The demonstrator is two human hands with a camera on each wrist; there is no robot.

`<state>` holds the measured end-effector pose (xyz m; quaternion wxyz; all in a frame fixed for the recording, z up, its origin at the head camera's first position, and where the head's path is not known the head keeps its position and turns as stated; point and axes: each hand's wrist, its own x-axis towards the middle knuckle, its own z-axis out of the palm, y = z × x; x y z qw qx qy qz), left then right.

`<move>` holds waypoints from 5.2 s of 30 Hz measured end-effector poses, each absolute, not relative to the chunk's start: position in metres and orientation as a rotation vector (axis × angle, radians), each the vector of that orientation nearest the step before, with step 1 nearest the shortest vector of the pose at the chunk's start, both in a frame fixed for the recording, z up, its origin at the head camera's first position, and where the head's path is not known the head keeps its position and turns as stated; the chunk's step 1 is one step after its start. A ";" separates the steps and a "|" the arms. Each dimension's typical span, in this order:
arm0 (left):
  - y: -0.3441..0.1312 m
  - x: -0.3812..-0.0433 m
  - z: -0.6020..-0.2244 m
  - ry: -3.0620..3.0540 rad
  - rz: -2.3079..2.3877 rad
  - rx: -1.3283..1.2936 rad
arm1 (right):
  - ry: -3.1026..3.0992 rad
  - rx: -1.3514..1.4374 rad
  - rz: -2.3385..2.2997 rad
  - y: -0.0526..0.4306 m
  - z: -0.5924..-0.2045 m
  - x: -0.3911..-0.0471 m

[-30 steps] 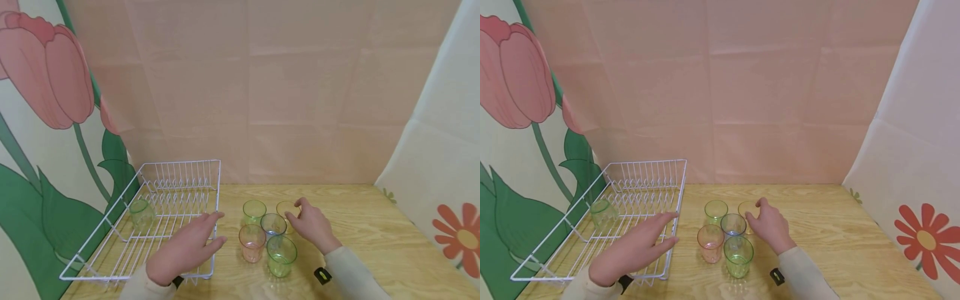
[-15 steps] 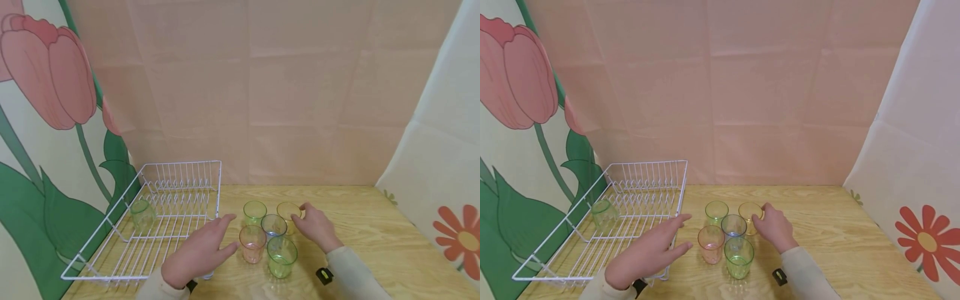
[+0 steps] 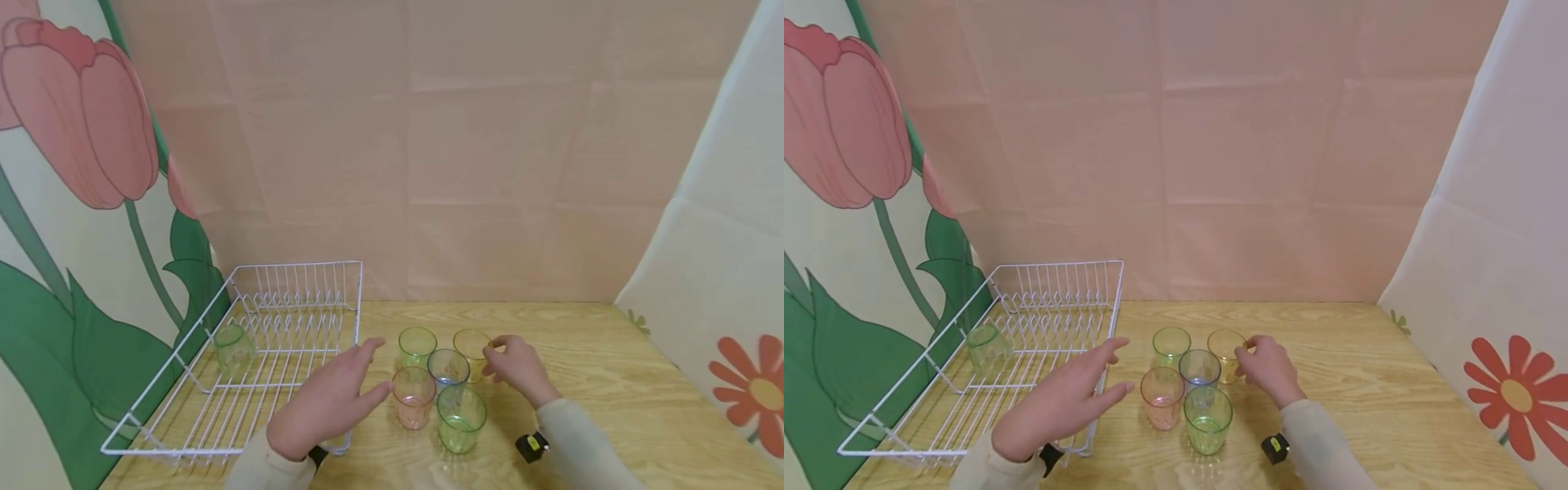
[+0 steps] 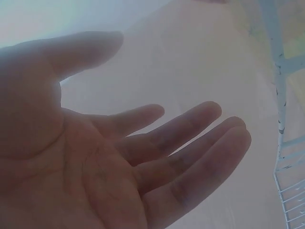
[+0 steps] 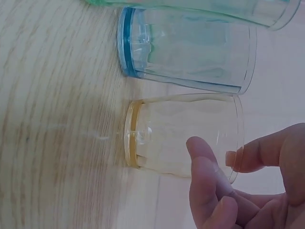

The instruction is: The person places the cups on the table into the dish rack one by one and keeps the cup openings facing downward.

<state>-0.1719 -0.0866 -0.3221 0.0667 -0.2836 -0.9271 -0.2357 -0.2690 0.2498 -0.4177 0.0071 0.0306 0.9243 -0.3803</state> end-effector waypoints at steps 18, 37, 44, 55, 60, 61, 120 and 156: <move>-0.083 -0.169 -0.320 -2.795 -0.760 -0.829 | 3.027 0.157 -1.116 0.248 -0.403 -0.260; -0.076 -0.171 -0.317 -2.778 -0.863 -0.736 | 3.290 0.100 -1.146 0.213 -0.361 -0.227; -0.069 -0.170 -0.317 -2.779 -0.955 -0.761 | 3.188 -0.037 -1.238 0.198 -0.343 -0.207; -0.060 -0.177 -0.323 -2.789 -1.189 -0.785 | 3.000 -0.288 -1.340 0.182 -0.335 -0.193; -0.057 -0.178 -0.322 -2.799 -1.219 -0.809 | 2.976 -0.339 -1.327 0.179 -0.332 -0.190; -0.057 -0.178 -0.322 -2.799 -1.211 -0.815 | 2.974 -0.344 -1.327 0.178 -0.332 -0.189; -0.051 -0.174 -0.326 -2.692 -1.031 -1.069 | 2.624 -0.303 -1.546 0.176 -0.337 -0.200; -0.050 -0.176 -0.328 -2.807 -1.115 -0.776 | 2.657 -0.397 -1.431 0.172 -0.341 -0.196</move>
